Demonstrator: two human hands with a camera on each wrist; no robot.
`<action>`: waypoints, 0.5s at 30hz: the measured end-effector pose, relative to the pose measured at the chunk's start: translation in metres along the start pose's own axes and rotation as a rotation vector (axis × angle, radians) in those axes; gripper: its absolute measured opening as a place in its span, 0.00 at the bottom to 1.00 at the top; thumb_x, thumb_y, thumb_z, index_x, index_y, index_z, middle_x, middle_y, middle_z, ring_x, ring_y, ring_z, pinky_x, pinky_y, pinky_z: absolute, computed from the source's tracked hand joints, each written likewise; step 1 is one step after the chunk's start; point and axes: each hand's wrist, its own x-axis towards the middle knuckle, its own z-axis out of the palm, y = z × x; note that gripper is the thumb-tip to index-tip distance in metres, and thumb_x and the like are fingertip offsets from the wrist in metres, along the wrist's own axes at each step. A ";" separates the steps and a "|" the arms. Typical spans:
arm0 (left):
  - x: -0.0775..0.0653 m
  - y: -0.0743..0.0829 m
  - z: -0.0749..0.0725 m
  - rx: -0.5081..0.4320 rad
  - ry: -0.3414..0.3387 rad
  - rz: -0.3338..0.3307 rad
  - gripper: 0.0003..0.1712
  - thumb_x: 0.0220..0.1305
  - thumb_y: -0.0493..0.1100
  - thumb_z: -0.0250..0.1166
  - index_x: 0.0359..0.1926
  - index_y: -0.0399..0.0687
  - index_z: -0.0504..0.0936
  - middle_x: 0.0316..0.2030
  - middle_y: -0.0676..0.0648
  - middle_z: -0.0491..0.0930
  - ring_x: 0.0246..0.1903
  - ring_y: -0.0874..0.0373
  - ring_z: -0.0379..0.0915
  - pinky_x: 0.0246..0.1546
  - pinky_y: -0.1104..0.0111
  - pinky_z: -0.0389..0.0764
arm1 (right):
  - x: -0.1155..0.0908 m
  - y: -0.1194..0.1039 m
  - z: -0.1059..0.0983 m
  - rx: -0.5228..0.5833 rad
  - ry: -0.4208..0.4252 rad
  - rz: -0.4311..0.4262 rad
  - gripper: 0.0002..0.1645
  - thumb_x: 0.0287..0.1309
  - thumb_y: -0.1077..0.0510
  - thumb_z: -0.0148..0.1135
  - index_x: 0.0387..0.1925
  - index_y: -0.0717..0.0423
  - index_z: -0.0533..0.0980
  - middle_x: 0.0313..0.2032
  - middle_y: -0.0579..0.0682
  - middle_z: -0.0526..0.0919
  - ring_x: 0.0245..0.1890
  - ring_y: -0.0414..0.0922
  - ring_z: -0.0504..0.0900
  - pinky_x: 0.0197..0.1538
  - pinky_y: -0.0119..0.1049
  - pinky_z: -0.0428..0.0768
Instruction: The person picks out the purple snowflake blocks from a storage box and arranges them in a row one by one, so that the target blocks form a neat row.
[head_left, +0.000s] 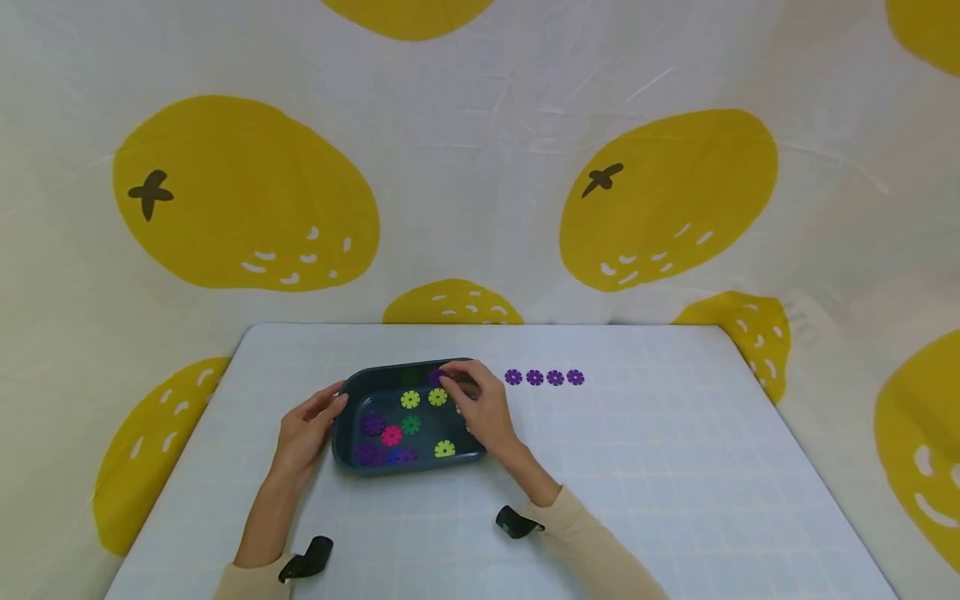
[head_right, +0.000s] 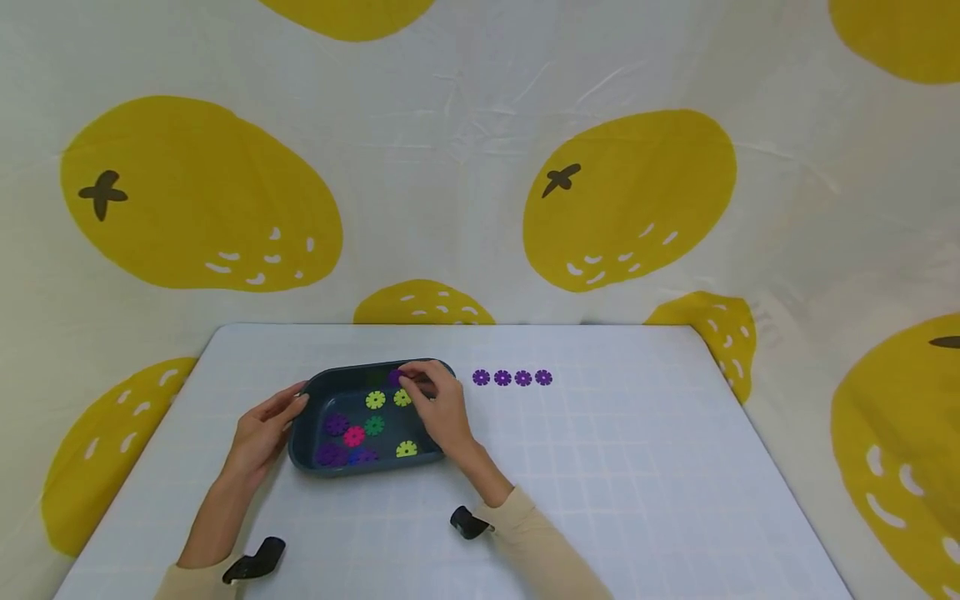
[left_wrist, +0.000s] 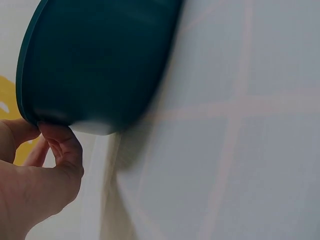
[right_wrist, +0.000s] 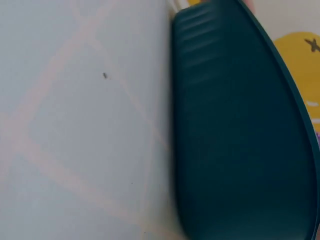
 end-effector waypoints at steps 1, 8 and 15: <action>0.000 0.000 0.000 0.004 -0.002 0.002 0.35 0.67 0.54 0.72 0.70 0.47 0.76 0.45 0.62 0.77 0.46 0.67 0.69 0.41 0.77 0.73 | 0.001 0.000 -0.001 0.018 0.020 0.029 0.11 0.68 0.67 0.65 0.50 0.61 0.82 0.45 0.56 0.84 0.45 0.48 0.84 0.49 0.37 0.84; 0.002 0.000 0.000 -0.010 -0.010 0.013 0.35 0.67 0.53 0.72 0.71 0.46 0.75 0.42 0.63 0.78 0.44 0.68 0.70 0.40 0.77 0.74 | 0.005 -0.013 -0.014 0.017 0.096 0.142 0.13 0.68 0.68 0.64 0.52 0.66 0.81 0.47 0.61 0.84 0.46 0.55 0.83 0.51 0.32 0.83; 0.000 0.000 -0.001 -0.004 -0.002 0.015 0.33 0.67 0.51 0.72 0.69 0.47 0.78 0.42 0.62 0.79 0.42 0.68 0.71 0.39 0.77 0.75 | 0.005 -0.012 -0.032 0.018 0.117 0.252 0.15 0.67 0.68 0.65 0.53 0.70 0.79 0.48 0.65 0.83 0.48 0.57 0.81 0.51 0.30 0.82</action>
